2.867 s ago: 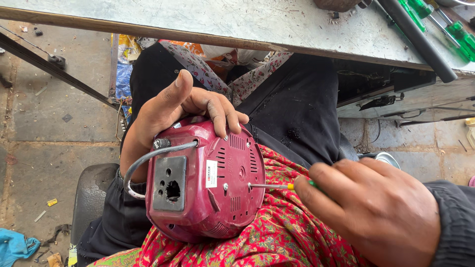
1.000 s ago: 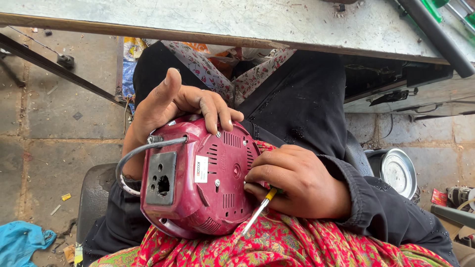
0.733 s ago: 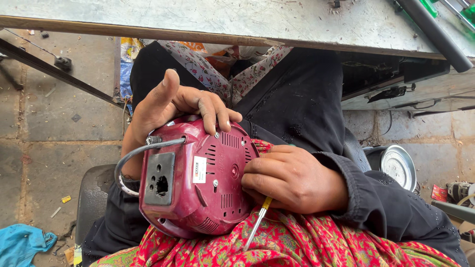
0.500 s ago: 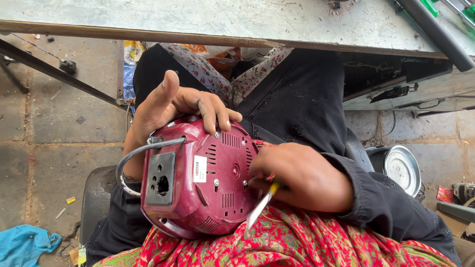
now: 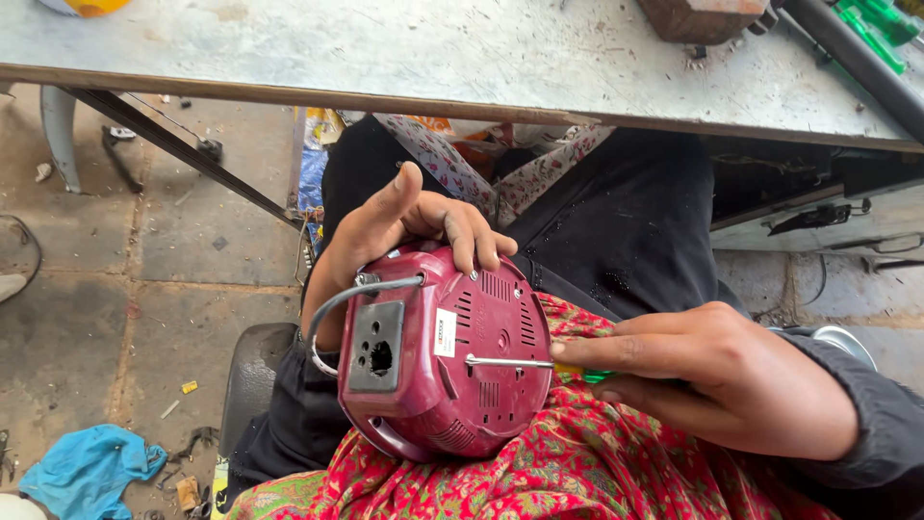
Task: The person uses a screwdriver to remove screws from the bottom casing of a maroon electric motor. They hold the device on their lap while unscrewing the fasteners and then rotate the unit to inspect the casing.
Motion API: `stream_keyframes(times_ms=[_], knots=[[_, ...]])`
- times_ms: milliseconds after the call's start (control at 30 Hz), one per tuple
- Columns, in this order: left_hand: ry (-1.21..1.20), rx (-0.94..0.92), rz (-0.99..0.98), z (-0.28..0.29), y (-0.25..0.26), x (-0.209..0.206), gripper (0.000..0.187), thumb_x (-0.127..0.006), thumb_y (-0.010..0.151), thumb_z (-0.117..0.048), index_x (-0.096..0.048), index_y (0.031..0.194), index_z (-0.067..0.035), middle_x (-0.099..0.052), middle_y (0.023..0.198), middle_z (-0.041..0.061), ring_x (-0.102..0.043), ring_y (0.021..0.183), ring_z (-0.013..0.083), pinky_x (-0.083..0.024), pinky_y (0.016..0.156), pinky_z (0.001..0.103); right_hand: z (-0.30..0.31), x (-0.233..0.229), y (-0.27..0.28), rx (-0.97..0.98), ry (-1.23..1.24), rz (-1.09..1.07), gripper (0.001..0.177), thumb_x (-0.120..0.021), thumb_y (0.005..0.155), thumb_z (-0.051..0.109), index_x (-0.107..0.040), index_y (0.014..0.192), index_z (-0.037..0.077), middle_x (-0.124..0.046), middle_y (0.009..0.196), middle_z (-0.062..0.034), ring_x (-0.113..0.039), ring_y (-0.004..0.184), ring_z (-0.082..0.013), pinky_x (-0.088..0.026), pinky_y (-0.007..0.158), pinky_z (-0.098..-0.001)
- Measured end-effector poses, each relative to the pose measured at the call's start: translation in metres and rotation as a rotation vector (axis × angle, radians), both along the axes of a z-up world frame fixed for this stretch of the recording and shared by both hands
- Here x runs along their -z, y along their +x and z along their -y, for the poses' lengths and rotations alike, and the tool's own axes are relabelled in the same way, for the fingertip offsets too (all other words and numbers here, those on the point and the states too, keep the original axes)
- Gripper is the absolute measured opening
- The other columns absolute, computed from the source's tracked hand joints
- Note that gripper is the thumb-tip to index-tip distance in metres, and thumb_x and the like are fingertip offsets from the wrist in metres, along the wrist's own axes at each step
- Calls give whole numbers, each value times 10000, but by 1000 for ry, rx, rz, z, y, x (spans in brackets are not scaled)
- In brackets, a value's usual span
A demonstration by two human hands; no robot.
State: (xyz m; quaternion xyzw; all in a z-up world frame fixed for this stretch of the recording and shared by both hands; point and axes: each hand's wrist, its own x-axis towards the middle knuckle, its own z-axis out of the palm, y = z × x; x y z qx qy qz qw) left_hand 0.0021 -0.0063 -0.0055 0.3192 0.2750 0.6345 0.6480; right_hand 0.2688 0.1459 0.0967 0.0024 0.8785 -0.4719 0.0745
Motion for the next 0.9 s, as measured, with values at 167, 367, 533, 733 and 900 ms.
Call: stream_keyframes(times_ms=[167,367,533,733,900], knots=[[53,33,-16,-6,-4,7,776,-366,1089,-637,-708,899,33,-707,989,206,-633,1281,379,-452,1177,483,0,-6,-2,22,-10,12,407,-688,925,107,-677,1331,82,-792,1128,-114,-783,985,-271,-602,794,-332],[83,41,-44,-7,-4,9,790,-347,1086,-639,-713,906,38,-706,972,210,-645,1258,383,-439,1200,502,0,-9,1,38,33,55,376,-704,924,133,-702,1299,105,-803,1057,-94,-790,923,-260,-601,748,-334],[166,51,-91,-10,-5,13,809,-339,1097,-650,-718,922,43,-707,963,212,-656,1211,382,-424,1243,513,0,-14,1,43,96,104,393,-723,909,154,-728,1302,149,-810,982,-76,-775,840,-274,-583,682,-352],[180,67,-71,-15,-6,15,799,-339,1097,-642,-727,929,37,-710,966,212,-658,1183,373,-418,1246,508,2,-22,0,34,140,191,408,-736,917,187,-747,1325,183,-823,954,-60,-783,825,-262,-586,678,-362],[87,28,-38,-3,0,3,765,-339,1102,-611,-715,903,25,-696,983,200,-642,1221,364,-420,1229,496,2,-29,-5,-9,116,110,346,-666,959,220,-700,1286,115,-806,1083,-99,-773,953,-282,-592,758,-353]])
